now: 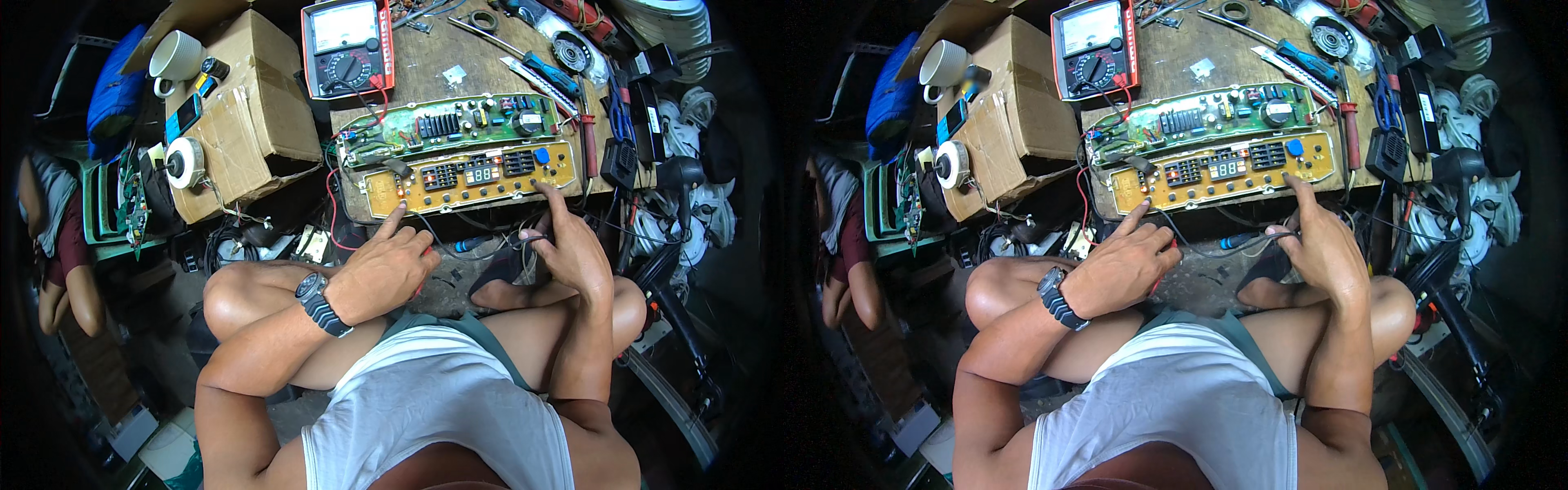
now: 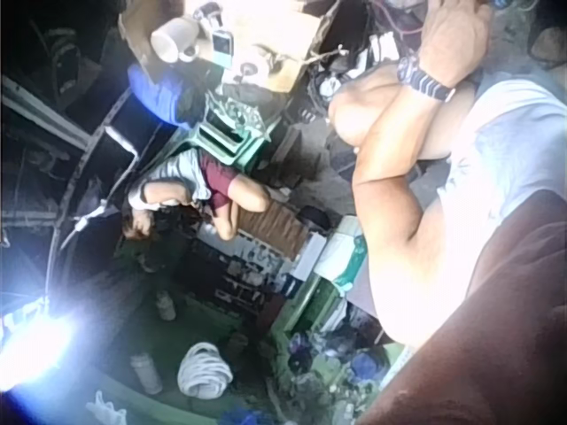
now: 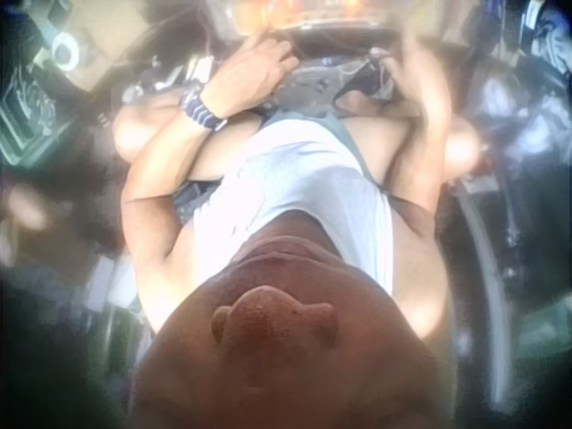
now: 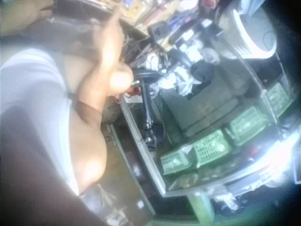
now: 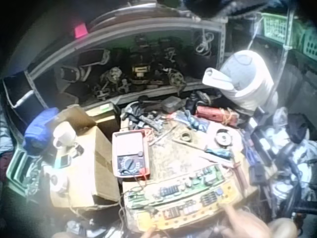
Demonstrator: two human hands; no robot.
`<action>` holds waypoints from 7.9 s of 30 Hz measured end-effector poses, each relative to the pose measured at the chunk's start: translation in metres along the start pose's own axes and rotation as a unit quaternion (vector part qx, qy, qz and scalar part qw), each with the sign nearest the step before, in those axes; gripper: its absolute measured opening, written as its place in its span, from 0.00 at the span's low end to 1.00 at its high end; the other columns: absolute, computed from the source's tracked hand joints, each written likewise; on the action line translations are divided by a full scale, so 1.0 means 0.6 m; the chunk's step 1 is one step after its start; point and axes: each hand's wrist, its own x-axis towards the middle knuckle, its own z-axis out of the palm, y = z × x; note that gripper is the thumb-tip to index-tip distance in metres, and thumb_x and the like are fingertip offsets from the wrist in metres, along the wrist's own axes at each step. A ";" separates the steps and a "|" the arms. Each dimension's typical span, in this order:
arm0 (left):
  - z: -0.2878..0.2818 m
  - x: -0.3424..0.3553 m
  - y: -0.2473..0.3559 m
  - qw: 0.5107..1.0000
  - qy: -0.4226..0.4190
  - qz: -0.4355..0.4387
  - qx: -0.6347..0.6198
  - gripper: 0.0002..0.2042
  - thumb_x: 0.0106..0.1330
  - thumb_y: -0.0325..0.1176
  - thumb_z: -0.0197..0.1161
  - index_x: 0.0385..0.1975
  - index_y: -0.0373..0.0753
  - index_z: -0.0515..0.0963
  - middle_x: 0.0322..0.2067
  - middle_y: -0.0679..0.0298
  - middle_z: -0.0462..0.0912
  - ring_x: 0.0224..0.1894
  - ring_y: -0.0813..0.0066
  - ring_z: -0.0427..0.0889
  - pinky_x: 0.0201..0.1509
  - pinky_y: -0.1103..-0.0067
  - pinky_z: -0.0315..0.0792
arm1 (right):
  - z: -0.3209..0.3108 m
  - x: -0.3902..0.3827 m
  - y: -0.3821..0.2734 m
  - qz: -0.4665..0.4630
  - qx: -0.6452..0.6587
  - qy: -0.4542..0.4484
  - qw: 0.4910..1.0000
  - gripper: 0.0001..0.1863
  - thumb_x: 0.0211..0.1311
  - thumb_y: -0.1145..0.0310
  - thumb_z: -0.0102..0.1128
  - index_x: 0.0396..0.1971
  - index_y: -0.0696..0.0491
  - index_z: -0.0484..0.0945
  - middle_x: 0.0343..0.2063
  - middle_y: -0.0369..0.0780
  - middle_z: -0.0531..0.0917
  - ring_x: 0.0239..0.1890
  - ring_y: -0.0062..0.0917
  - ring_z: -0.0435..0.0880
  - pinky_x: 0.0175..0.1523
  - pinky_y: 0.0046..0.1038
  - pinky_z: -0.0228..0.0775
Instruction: The person repairs an electronic board using a multimeter to test components and a pair of pliers to manipulate small parts.
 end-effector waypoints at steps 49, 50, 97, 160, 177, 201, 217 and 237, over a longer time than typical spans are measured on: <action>-0.001 0.005 0.007 1.000 0.002 0.001 -0.002 0.12 0.72 0.26 0.62 0.50 0.39 0.87 0.47 0.58 0.82 0.56 0.60 0.85 0.87 0.43 0.55 | 0.029 -0.003 0.002 -0.115 -0.019 -0.075 0.990 0.22 0.66 0.67 0.76 0.54 0.58 0.77 0.47 0.55 0.88 0.52 0.58 0.87 0.56 0.52 0.78; -0.003 0.005 0.007 1.000 -0.001 0.001 0.000 0.12 0.72 0.26 0.62 0.51 0.39 0.87 0.47 0.58 0.82 0.56 0.60 0.85 0.87 0.43 0.55 | 0.030 -0.003 0.003 -0.117 -0.020 -0.074 0.990 0.22 0.66 0.67 0.76 0.54 0.58 0.77 0.47 0.55 0.88 0.53 0.58 0.87 0.56 0.52 0.77; 0.001 0.006 0.007 1.000 0.004 0.000 0.003 0.11 0.73 0.27 0.62 0.51 0.39 0.87 0.47 0.59 0.81 0.56 0.61 0.85 0.86 0.43 0.56 | 0.032 -0.004 0.007 -0.116 -0.019 -0.072 0.991 0.22 0.64 0.70 0.76 0.54 0.57 0.77 0.47 0.54 0.88 0.52 0.57 0.87 0.55 0.53 0.78; -0.005 0.007 0.007 1.000 -0.010 0.001 0.000 0.11 0.72 0.26 0.62 0.50 0.39 0.87 0.46 0.58 0.81 0.57 0.59 0.84 0.87 0.43 0.54 | 0.029 -0.003 0.001 -0.122 -0.013 -0.029 0.992 0.30 0.65 0.72 0.74 0.67 0.56 0.76 0.57 0.54 0.87 0.60 0.55 0.86 0.64 0.50 0.78; 0.002 0.019 0.019 0.995 0.088 -0.036 -0.027 0.16 0.72 0.45 0.73 0.46 0.38 0.86 0.44 0.58 0.85 0.53 0.57 0.85 0.74 0.49 0.66 | 0.105 0.001 -0.069 -0.237 0.128 -0.106 0.957 0.22 0.67 0.76 0.64 0.61 0.58 0.76 0.54 0.53 0.85 0.59 0.54 0.85 0.63 0.50 0.79; -0.046 0.018 0.009 0.996 0.023 -0.025 -0.082 0.08 0.68 0.34 0.71 0.42 0.39 0.86 0.41 0.60 0.81 0.52 0.59 0.82 0.77 0.53 0.64 | 0.075 0.163 -0.073 -0.345 0.233 0.121 0.901 0.11 0.55 0.77 0.83 0.33 0.58 0.86 0.36 0.42 0.91 0.41 0.34 0.92 0.49 0.34 0.84; -0.048 0.017 0.005 0.996 0.029 -0.010 -0.086 0.09 0.70 0.35 0.70 0.43 0.37 0.86 0.42 0.57 0.82 0.53 0.57 0.83 0.73 0.53 0.68 | 0.082 0.169 -0.075 -0.352 0.219 0.144 0.898 0.09 0.58 0.78 0.81 0.33 0.57 0.85 0.34 0.41 0.90 0.38 0.35 0.91 0.44 0.33 0.84; -0.031 0.015 0.006 0.998 0.038 0.001 -0.055 0.06 0.70 0.33 0.70 0.41 0.39 0.84 0.41 0.58 0.82 0.52 0.58 0.84 0.74 0.52 0.67 | 0.073 0.149 -0.073 -0.343 0.229 0.142 0.900 0.09 0.59 0.76 0.79 0.35 0.57 0.85 0.36 0.42 0.89 0.40 0.36 0.92 0.47 0.34 0.83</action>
